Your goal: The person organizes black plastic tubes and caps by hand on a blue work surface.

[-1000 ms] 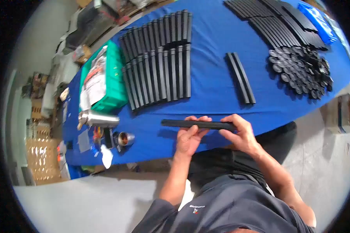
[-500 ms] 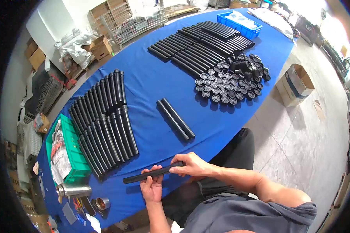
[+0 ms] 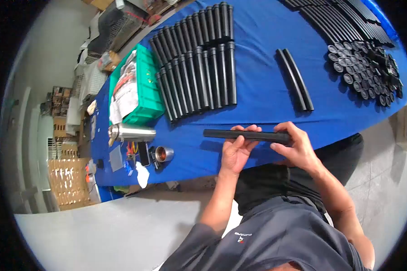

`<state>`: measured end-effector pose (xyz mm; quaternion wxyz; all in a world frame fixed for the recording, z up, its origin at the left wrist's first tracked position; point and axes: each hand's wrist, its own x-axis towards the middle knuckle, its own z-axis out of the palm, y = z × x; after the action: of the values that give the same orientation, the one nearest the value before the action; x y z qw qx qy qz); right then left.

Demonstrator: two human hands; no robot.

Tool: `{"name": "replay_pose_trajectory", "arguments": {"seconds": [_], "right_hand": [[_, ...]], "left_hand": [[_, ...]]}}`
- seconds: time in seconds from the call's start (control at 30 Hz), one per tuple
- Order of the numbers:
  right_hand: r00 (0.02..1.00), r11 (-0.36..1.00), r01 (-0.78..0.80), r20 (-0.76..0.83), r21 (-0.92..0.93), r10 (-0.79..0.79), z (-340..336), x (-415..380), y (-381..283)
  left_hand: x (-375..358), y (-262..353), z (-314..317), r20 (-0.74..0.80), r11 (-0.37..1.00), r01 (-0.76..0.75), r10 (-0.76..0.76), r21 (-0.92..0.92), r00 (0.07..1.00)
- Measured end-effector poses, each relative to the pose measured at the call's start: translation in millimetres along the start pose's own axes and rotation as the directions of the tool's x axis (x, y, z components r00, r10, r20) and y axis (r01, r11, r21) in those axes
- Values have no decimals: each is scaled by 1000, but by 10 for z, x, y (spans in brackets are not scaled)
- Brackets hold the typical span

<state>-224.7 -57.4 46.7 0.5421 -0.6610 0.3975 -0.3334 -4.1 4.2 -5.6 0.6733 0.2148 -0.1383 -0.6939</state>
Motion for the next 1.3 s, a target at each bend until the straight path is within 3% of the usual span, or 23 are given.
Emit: {"name": "replay_pose_trajectory", "arguments": {"seconds": [0.1, 0.13, 0.17, 0.23, 0.27, 0.33, 0.4, 0.47, 0.53, 0.63, 0.67, 0.73, 0.8, 0.87, 0.97, 1.0, 1.1, 1.13, 1.2, 1.23, 1.3], "right_hand": [[947, 943, -310, 131, 120, 294, -29, 54, 26], [958, 955, -273, 126, 116, 258, -18, 50, 60], [997, 998, -54, 49, 11, 54, 7, 49, 76], [926, 905, 355, -44, -234, -375, 50, 59, 94], [931, 921, 336, -75, -198, -357, 82, 41, 102], [999, 999, 32, -33, 6, -31, 50, 19, 55], [935, 900, -353, 139, 255, 328, -7, 29, 2], [996, 995, -93, 17, 46, 93, 7, 19, 47], [962, 954, 244, -80, -175, -260, 35, 37, 73], [996, 994, 82, -38, -70, -85, 9, 12, -50], [996, 996, -89, 21, 10, 89, -20, 22, -69], [898, 894, -429, 170, 130, 406, -78, 57, -88], [996, 996, -86, 29, -18, 87, -27, 20, -3], [976, 963, 206, -28, -175, -214, -6, 20, 34], [999, 1000, -29, -18, 4, 29, -5, 2, -62], [964, 960, -260, 89, 106, 252, -45, 31, -71], [967, 963, -250, 85, 103, 242, -4, 35, 60], [997, 997, -72, 9, 14, 72, 28, 42, 109], [954, 944, 268, -86, -193, -289, 74, 69, 146], [990, 992, 116, -74, -50, -119, 62, 53, 101], [978, 953, -208, 20, 220, 209, 31, 27, -40]], "left_hand": [[6, -3, -7, 2, 1000, 7, -7, 5, 1000], [14, -1, -2, 0, 1000, 10, -10, 8, 1000], [11, 0, -2, -11, 1000, 6, -6, 9, 1000], [17, -4, -2, -29, 1000, 1, 0, 10, 1000], [14, -13, -9, -22, 1000, -5, 5, -14, 1000], [21, -6, -33, 0, 1000, 8, -8, -22, 1000], [22, -4, -35, 2, 1000, 15, -15, -24, 1000], [28, -6, -14, -11, 1000, 17, -17, -21, 1000], [30, 0, 10, -13, 1000, 19, -19, -24, 1000], [17, -5, 0, -10, 1000, 19, -20, -24, 1000], [14, -5, -11, -7, 1000, 21, -21, -23, 1000], [20, 5, -18, -3, 999, 33, -34, -10, 999], [19, 11, -16, -4, 999, 35, -35, 1, 999], [14, 8, -7, -11, 1000, 23, -23, 8, 1000], [8, 10, -15, 7, 1000, 21, -21, 3, 1000], [10, 8, -20, 7, 1000, 19, -19, 11, 1000], [23, 1, -24, 1, 1000, 14, -14, 22, 1000], [19, -3, -7, -6, 1000, 12, -12, 14, 1000], [13, -6, -4, -5, 1000, 12, -12, 5, 1000], [9, -1, -9, 4, 1000, 14, -14, 4, 1000], [11, 6, -18, 10, 1000, 12, -13, 15, 1000]]}}
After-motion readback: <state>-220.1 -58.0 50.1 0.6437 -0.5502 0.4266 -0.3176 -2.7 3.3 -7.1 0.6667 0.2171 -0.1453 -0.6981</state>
